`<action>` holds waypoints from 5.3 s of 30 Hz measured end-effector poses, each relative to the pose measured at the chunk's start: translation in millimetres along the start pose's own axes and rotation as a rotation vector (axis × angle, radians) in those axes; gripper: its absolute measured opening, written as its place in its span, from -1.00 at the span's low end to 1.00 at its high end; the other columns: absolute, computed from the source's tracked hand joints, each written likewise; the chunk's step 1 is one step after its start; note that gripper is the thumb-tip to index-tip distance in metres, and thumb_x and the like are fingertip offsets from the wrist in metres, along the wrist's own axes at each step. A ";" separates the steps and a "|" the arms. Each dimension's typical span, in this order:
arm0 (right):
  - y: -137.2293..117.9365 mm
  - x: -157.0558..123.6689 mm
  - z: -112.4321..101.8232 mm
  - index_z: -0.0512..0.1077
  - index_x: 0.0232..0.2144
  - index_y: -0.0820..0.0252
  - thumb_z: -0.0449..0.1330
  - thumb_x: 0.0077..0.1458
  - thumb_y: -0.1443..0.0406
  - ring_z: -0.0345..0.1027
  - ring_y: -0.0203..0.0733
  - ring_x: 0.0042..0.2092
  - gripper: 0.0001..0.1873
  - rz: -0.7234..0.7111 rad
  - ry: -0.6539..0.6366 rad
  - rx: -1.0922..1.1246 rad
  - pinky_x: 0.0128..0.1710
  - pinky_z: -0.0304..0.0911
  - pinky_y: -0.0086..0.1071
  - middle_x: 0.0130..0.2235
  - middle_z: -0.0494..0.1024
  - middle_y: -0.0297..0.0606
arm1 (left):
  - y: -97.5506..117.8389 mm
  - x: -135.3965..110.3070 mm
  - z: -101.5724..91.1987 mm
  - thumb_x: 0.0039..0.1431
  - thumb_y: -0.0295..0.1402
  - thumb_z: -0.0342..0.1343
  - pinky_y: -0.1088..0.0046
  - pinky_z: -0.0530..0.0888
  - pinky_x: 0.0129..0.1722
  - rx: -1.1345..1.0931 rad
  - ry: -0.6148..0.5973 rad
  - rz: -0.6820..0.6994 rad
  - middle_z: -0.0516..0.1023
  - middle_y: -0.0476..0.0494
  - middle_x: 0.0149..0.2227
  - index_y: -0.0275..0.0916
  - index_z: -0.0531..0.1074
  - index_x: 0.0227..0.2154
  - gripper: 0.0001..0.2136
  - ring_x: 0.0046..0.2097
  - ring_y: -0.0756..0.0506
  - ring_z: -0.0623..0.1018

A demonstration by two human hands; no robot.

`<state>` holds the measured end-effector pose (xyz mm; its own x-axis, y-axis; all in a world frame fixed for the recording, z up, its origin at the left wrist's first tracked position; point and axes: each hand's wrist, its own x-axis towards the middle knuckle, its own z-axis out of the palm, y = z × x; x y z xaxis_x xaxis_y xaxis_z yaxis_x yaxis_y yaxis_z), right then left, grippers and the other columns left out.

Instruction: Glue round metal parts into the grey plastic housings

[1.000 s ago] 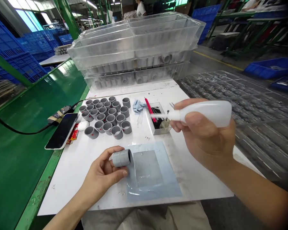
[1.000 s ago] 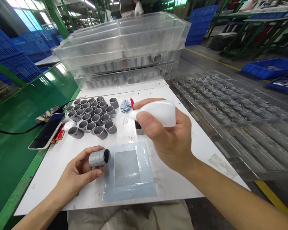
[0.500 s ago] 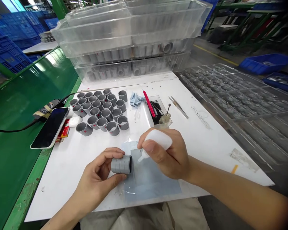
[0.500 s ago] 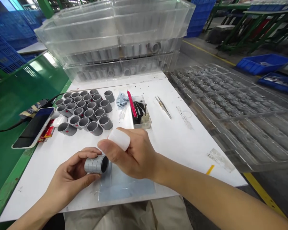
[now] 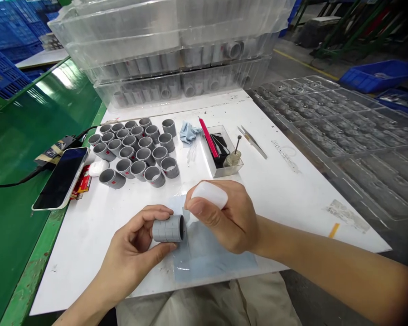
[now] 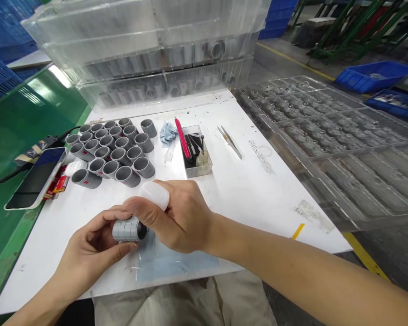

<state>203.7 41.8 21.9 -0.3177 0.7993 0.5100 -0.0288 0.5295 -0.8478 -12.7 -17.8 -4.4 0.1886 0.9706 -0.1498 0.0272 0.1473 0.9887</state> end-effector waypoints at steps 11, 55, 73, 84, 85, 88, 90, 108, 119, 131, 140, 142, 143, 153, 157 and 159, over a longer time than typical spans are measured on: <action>2.6 -0.9 0.7 0.14 -0.59 0.18 0.10 0.41 0.20 0.01 -0.41 -0.51 -0.50 0.018 -0.039 0.083 -0.49 -0.03 -0.37 -0.56 0.12 -0.46 | 9.1 -2.0 9.1 0.05 -0.52 0.41 0.64 0.55 -0.05 -0.030 0.109 -0.025 0.50 -0.04 0.08 -0.02 0.62 -0.15 -0.67 0.05 -0.07 0.55; 2.4 1.0 -3.8 0.50 -0.44 0.26 0.11 0.40 0.04 0.16 -0.39 -0.54 -0.51 0.168 0.065 -0.015 -0.53 0.07 -0.40 -0.62 0.26 -0.46 | 6.0 -4.2 8.2 0.03 -0.45 0.44 0.65 0.47 0.07 0.022 0.140 -0.033 0.56 0.02 0.02 0.01 0.58 -0.17 -0.68 0.12 -0.04 0.54; 1.9 0.8 -4.0 0.50 -0.44 0.25 0.10 0.41 0.03 0.18 -0.37 -0.53 -0.50 0.165 0.083 0.015 -0.53 0.08 -0.40 -0.60 0.26 -0.44 | 8.5 -6.6 7.6 -0.01 -0.31 0.49 0.69 0.46 -0.01 0.014 0.157 -0.088 0.56 0.01 -0.05 -0.02 0.58 -0.16 -0.67 0.02 -0.03 0.54; 1.9 1.1 -4.3 0.48 -0.44 0.21 0.12 0.39 0.00 0.17 -0.33 -0.52 -0.51 0.175 0.075 0.039 -0.52 0.08 -0.36 -0.60 0.25 -0.42 | 11.7 -6.6 7.4 0.01 -0.24 0.47 0.55 0.52 -0.18 0.024 0.129 -0.122 0.60 -0.05 -0.11 -0.06 0.57 -0.13 -0.66 -0.10 -0.10 0.56; 1.8 1.2 -4.5 0.48 -0.44 0.21 0.12 0.38 0.00 0.16 -0.33 -0.52 -0.51 0.176 0.076 0.039 -0.52 0.08 -0.36 -0.60 0.25 -0.42 | 12.0 -6.7 7.4 0.02 -0.23 0.47 0.55 0.52 -0.20 0.020 0.121 -0.124 0.61 -0.04 -0.12 -0.05 0.56 -0.13 -0.66 -0.12 -0.10 0.56; 1.3 1.6 -4.6 0.48 -0.44 0.21 0.12 0.38 -0.01 0.16 -0.33 -0.52 -0.51 0.183 0.079 0.040 -0.52 0.08 -0.36 -0.60 0.25 -0.42 | 12.8 -6.6 7.0 0.01 -0.20 0.47 0.57 0.50 -0.29 0.018 0.106 -0.132 0.62 -0.02 -0.15 -0.02 0.56 -0.13 -0.66 -0.16 -0.09 0.55; 0.9 1.7 -4.6 0.48 -0.45 0.21 0.11 0.39 0.00 0.16 -0.34 -0.52 -0.51 0.179 0.081 0.042 -0.53 0.07 -0.36 -0.60 0.25 -0.42 | 13.0 -6.6 6.5 0.01 -0.18 0.47 0.57 0.48 -0.35 0.015 0.101 -0.141 0.62 -0.02 -0.16 -0.02 0.56 -0.14 -0.65 -0.20 -0.08 0.55; -7.9 3.6 -7.2 0.51 -0.46 0.23 0.13 0.37 -0.02 0.25 -0.36 -0.52 -0.49 0.175 0.130 0.129 -0.56 0.15 -0.41 -0.56 0.35 -0.38 | 12.2 -8.8 -2.9 0.04 0.13 0.34 0.47 0.44 -0.34 0.146 0.041 -0.183 0.66 -0.08 -0.38 -0.10 0.65 -0.13 -0.52 -0.36 -0.10 0.53; -37.5 -51.3 -16.3 0.63 -0.27 0.04 0.18 0.36 0.07 0.41 -0.31 -0.41 -0.70 0.214 0.483 0.092 -0.45 0.38 -0.43 -0.33 0.60 -0.33 | -0.3 -9.8 4.5 0.18 -0.46 0.36 0.62 0.45 0.04 0.011 -0.016 0.093 0.50 -0.08 0.13 -0.05 0.49 -0.19 -0.78 0.20 -0.06 0.45; -27.3 -118.0 15.1 0.60 -0.11 0.12 0.19 0.33 0.20 0.48 -0.10 -0.30 -0.78 0.120 0.584 -0.162 -0.39 0.37 -0.25 -0.28 0.63 -0.19 | -4.2 -28.5 8.7 0.26 -0.38 0.31 0.48 0.45 0.19 0.389 -0.094 0.179 0.53 0.01 0.18 0.13 0.52 0.06 -0.64 0.28 -0.12 0.43; -28.4 -104.0 22.9 0.61 -0.13 0.13 0.26 0.28 0.23 0.47 -0.18 -0.34 -0.82 0.100 0.587 -0.092 -0.40 0.32 -0.30 -0.31 0.61 -0.26 | 0.2 -30.1 19.0 0.18 -0.45 0.35 0.56 0.49 0.07 0.201 0.018 0.027 0.55 0.03 0.12 0.05 0.56 -0.04 -0.67 0.16 -0.08 0.51; -25.1 -104.1 24.4 0.60 -0.13 0.12 0.25 0.29 0.24 0.50 -0.16 -0.30 -0.83 0.111 0.602 -0.086 -0.37 0.36 -0.29 -0.27 0.63 -0.24 | 1.7 -30.0 19.3 0.18 -0.44 0.34 0.55 0.49 0.06 0.202 0.023 0.012 0.54 0.03 0.12 0.05 0.56 -0.04 -0.67 0.16 -0.08 0.51; -23.9 -104.1 25.1 0.60 -0.13 0.12 0.25 0.30 0.24 0.50 -0.15 -0.30 -0.83 0.121 0.604 -0.082 -0.37 0.37 -0.28 -0.26 0.63 -0.23 | 2.2 -29.9 19.2 0.18 -0.44 0.34 0.55 0.49 0.06 0.206 0.023 0.010 0.54 0.04 0.12 0.06 0.56 -0.04 -0.68 0.16 -0.08 0.50; -22.0 -100.9 27.9 0.60 -0.16 0.14 0.23 0.31 0.22 0.49 -0.21 -0.30 -0.82 0.148 0.604 -0.062 -0.37 0.36 -0.34 -0.25 0.63 -0.26 | 0.3 -29.0 16.3 0.19 -0.40 0.34 0.52 0.49 0.05 0.223 -0.009 0.008 0.56 -0.03 0.08 0.00 0.53 -0.04 -0.71 0.17 -0.11 0.49; -22.0 -101.2 27.9 0.61 -0.18 0.14 0.24 0.30 0.23 0.50 -0.18 -0.28 -0.83 0.164 0.605 -0.073 -0.33 0.36 -0.31 -0.25 0.64 -0.25 | 0.7 -28.7 15.4 0.19 -0.39 0.34 0.48 0.52 0.02 0.230 -0.025 0.012 0.57 -0.05 0.08 -0.01 0.53 -0.04 -0.71 0.16 -0.14 0.51; -22.5 -100.8 27.7 0.61 -0.19 0.14 0.24 0.30 0.22 0.50 -0.18 -0.29 -0.83 0.177 0.603 -0.072 -0.33 0.36 -0.30 -0.26 0.63 -0.25 | 1.1 -28.7 15.7 0.21 -0.41 0.33 0.52 0.50 0.01 0.221 -0.031 0.016 0.57 -0.01 0.07 0.03 0.53 -0.04 -0.70 0.15 -0.11 0.51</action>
<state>210.1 -58.6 -14.6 0.2789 0.8848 0.3732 0.0460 0.3759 -0.9255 -2.7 -48.5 1.0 0.2212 0.9656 -0.1370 0.2379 0.0828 0.9678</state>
